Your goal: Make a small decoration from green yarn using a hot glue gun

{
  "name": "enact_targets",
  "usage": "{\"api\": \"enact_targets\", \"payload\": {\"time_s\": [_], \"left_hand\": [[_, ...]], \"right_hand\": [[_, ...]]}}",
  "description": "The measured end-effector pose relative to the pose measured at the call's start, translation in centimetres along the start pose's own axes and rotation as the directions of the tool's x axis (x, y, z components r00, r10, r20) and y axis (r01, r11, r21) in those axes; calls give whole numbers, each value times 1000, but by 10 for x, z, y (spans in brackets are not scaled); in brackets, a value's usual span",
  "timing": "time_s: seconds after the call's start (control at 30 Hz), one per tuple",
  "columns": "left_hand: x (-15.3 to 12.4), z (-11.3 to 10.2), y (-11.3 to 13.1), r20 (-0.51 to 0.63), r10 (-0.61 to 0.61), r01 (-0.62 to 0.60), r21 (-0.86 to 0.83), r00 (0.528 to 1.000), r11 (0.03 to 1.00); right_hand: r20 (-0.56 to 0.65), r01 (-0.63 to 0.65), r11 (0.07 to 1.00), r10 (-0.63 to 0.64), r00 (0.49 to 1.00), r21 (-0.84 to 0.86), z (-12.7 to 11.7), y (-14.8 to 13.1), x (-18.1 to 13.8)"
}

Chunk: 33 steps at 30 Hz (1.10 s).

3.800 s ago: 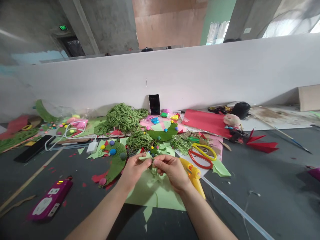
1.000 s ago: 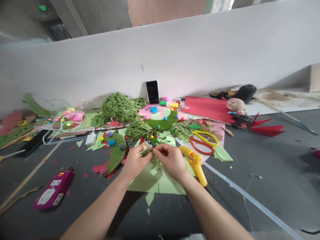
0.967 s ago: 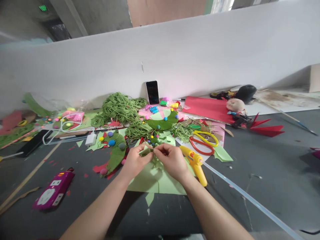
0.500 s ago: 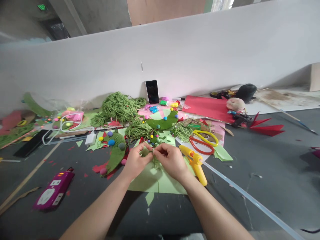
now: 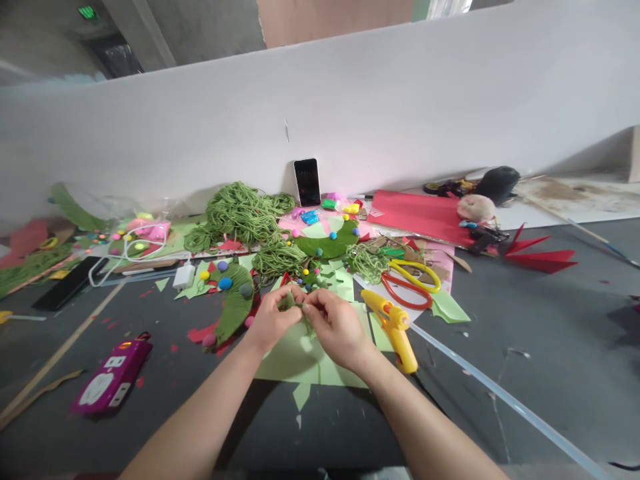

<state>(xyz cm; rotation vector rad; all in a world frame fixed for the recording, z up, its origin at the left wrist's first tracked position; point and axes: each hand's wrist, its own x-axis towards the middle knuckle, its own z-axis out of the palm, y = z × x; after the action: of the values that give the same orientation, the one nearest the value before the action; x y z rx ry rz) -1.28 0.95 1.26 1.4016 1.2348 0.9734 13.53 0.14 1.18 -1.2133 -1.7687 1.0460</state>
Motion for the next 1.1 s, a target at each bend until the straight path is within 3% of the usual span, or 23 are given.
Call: {"api": "enact_targets", "payload": {"time_s": [0.17, 0.53, 0.9, 1.1], "left_hand": [[3, -5, -4, 89, -19, 25, -67, 996, 997], [4, -7, -4, 149, -82, 99, -113, 985, 989], [5, -7, 1, 56, -4, 4, -2, 998, 1000], [7, -12, -1, 116, -81, 98, -157, 990, 983]], "right_hand": [[36, 13, 999, -14, 999, 51, -2, -2, 0], [66, 9, 997, -14, 998, 78, -6, -5, 1], [38, -28, 999, 29, 999, -32, -4, 2, 1], [1, -27, 999, 27, 1000, -20, -6, 5, 4]]}}
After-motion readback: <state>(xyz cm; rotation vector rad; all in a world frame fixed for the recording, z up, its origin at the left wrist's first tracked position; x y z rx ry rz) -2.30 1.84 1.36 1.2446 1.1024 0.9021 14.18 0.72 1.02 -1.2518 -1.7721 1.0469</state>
